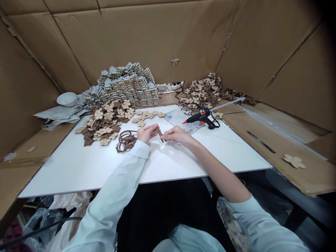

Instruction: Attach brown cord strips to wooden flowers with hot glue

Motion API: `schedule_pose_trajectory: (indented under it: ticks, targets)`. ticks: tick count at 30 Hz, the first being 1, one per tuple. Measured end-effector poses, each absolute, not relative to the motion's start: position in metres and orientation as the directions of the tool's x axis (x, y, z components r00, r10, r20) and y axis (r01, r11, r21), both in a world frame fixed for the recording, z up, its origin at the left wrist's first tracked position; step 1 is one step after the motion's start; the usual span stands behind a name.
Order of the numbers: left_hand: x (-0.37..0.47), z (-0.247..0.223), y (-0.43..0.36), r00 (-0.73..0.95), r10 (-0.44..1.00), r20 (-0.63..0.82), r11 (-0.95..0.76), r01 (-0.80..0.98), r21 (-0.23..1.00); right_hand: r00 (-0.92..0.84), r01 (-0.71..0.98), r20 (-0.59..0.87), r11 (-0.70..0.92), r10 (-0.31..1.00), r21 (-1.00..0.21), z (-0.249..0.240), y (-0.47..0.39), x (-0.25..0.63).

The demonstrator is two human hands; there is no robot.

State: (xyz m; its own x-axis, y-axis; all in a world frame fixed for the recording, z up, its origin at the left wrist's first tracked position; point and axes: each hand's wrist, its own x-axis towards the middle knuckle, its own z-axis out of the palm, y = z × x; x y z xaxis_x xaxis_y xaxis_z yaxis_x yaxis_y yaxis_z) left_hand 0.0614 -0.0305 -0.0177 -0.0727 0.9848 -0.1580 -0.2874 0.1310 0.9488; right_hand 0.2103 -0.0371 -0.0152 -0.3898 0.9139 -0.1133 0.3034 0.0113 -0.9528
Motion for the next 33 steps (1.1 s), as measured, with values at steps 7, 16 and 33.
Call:
schedule_pose_trajectory:
  ticks: [7, 16, 33]
  targets:
    - [0.063, -0.017, -0.031, -0.061, 0.993, -0.1, 0.081, -0.264, 0.961, -0.416, 0.276, -0.051, 0.072, 0.908, -0.958, -0.014, -0.038, 0.208]
    - [0.066, -0.028, -0.029, 0.006, 1.0, -0.024, 0.024, -0.155, 0.988, -0.205, 0.144, 0.111, 0.142, 0.973, -0.979, -0.022, -0.031, 0.203]
    - [0.067, -0.046, -0.022, 0.197, 0.957, 0.214, -0.287, 0.758, 0.586, -0.289, 0.525, -0.065, 0.101, 0.955, -0.845, -0.014, -0.025, 0.249]
